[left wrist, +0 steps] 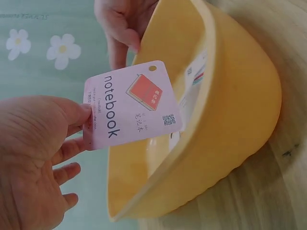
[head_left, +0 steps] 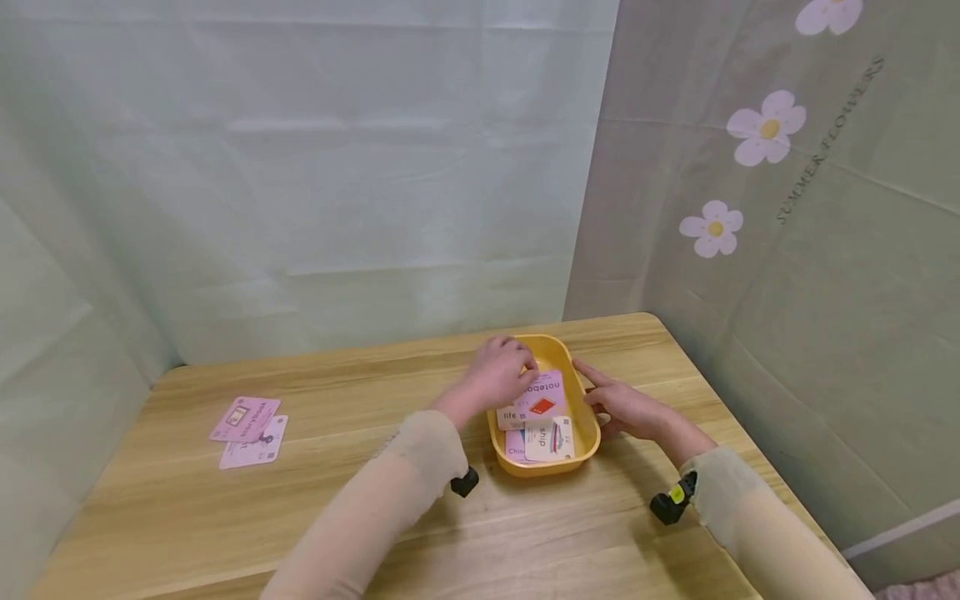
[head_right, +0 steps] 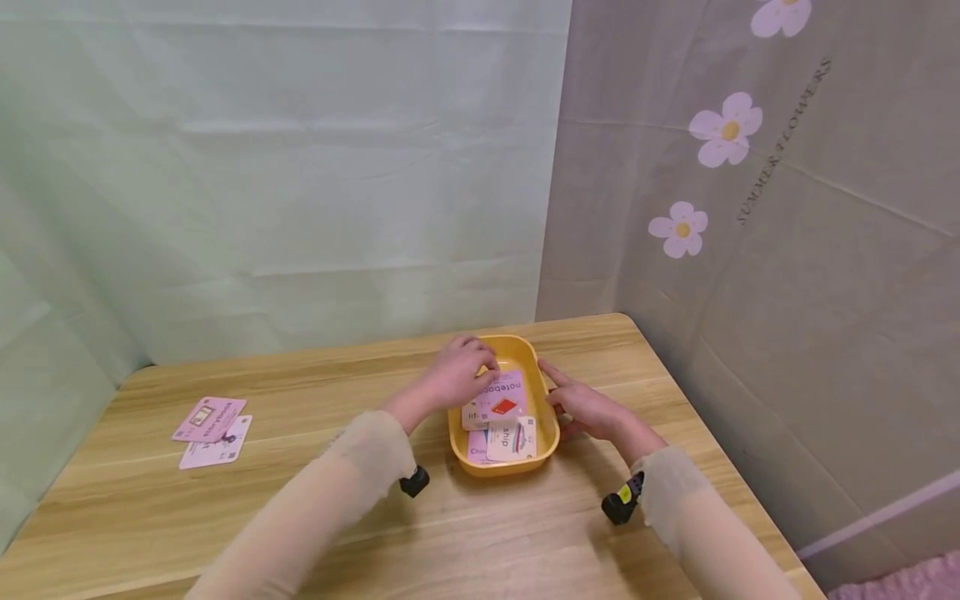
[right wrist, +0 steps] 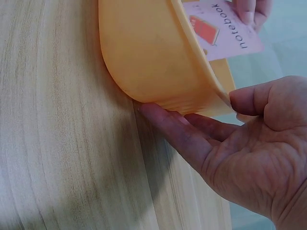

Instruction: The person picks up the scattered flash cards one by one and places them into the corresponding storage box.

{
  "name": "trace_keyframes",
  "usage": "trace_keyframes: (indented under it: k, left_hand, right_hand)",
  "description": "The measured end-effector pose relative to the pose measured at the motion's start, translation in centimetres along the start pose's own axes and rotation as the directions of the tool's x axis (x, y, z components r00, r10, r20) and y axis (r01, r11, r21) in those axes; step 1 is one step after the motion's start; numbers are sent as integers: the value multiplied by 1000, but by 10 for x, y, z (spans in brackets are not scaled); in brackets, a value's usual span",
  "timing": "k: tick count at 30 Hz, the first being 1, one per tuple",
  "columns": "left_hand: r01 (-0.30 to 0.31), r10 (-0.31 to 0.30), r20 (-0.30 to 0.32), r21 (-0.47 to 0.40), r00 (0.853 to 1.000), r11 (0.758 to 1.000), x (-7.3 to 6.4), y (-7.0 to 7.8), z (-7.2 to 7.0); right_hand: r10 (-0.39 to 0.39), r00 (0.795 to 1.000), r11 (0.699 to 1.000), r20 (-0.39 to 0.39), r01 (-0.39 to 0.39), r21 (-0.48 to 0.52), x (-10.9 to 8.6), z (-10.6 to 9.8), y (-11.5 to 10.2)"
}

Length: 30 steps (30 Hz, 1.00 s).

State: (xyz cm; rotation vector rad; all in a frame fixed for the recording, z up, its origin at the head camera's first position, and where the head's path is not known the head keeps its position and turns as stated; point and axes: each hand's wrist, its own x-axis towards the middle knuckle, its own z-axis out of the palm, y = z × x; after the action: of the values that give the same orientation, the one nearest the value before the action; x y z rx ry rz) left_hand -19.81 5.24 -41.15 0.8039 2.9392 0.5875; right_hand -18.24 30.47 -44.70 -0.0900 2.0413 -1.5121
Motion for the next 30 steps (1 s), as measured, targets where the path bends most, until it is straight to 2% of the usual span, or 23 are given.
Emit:
trace_keyframes:
  k: [15,30]
  left_hand:
    - [20,-25,46,98,999,995,13,5,21]
    - [27,-33,50,117,998,993,20,6,28]
  right_hand:
    - [-12,1000,1000,4,12,21,2,-1,2]
    - [-1,1000,1000,-2,1,1,1,-2,1]
